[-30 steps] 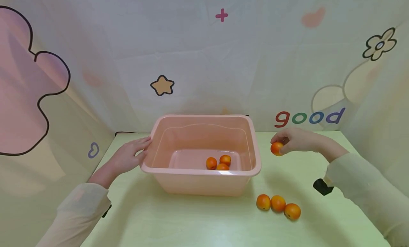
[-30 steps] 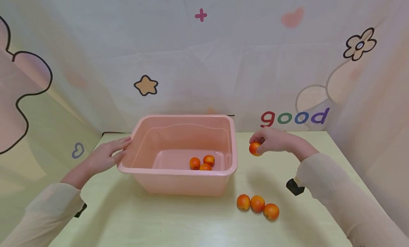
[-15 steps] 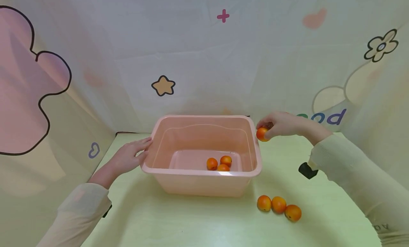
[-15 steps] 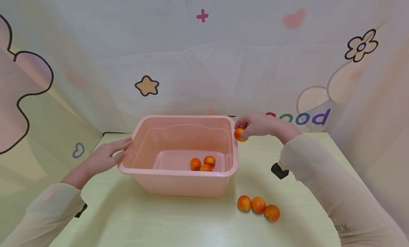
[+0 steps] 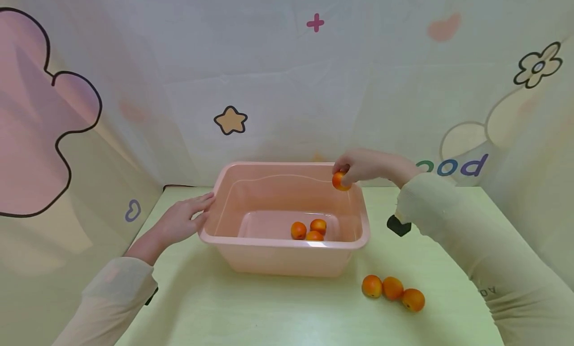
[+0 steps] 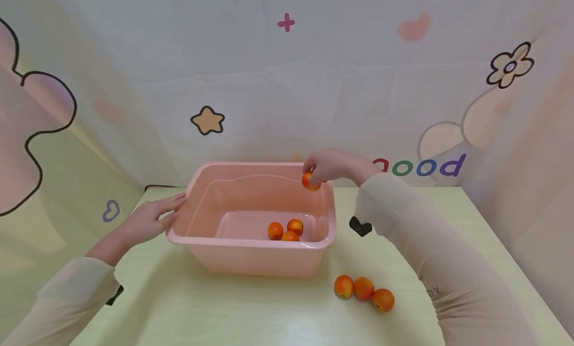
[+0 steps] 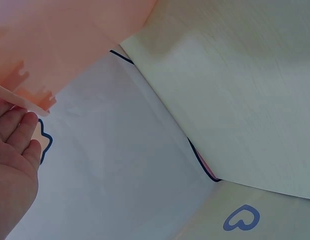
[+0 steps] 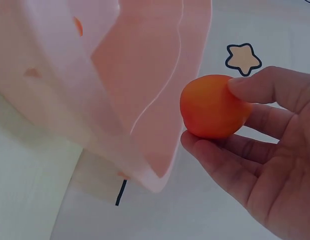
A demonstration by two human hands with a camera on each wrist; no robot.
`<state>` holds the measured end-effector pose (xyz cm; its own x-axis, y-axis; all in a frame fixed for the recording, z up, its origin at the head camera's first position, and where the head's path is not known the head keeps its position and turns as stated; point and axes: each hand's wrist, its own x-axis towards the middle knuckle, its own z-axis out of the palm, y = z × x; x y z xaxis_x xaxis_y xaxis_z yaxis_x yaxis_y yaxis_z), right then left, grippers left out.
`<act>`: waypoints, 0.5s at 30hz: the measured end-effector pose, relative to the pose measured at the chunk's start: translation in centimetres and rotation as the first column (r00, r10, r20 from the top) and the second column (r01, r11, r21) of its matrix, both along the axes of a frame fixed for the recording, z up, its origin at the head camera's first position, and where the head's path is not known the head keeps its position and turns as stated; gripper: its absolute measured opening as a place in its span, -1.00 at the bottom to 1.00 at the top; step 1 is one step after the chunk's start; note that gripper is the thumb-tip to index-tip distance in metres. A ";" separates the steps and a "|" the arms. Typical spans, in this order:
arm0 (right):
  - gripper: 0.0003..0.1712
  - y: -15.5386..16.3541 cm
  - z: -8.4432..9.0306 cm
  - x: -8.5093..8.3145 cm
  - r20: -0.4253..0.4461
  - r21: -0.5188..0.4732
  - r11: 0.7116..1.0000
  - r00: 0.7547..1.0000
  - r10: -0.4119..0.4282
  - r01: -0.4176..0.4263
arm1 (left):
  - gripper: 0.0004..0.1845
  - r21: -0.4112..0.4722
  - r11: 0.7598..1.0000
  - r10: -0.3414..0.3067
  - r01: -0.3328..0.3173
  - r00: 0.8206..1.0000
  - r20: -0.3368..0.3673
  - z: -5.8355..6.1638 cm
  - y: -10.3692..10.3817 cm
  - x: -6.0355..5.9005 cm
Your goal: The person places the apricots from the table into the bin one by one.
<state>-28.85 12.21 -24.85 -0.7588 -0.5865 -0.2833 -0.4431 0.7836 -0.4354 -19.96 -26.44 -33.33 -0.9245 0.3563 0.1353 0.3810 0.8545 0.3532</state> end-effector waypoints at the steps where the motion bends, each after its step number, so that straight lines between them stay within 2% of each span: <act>1: -0.71 -0.4 0.0 -0.2 0.003 0.008 1.000 1.000 0.001 -0.001 | -0.53 0.000 1.000 0.001 -0.001 1.000 0.000 0.0 0.0 0.0; 9: -0.65 -3.6 -0.5 -1.3 0.017 0.067 0.998 1.000 -0.016 0.015 | -0.52 0.008 1.000 0.016 -0.016 1.000 0.019 -0.3 -0.1 -0.1; 15: -0.65 -5.9 -1.5 -1.5 0.048 0.048 0.997 0.997 -0.055 0.053 | -0.51 0.013 1.000 0.018 -0.018 1.000 0.022 -0.4 -0.1 -0.3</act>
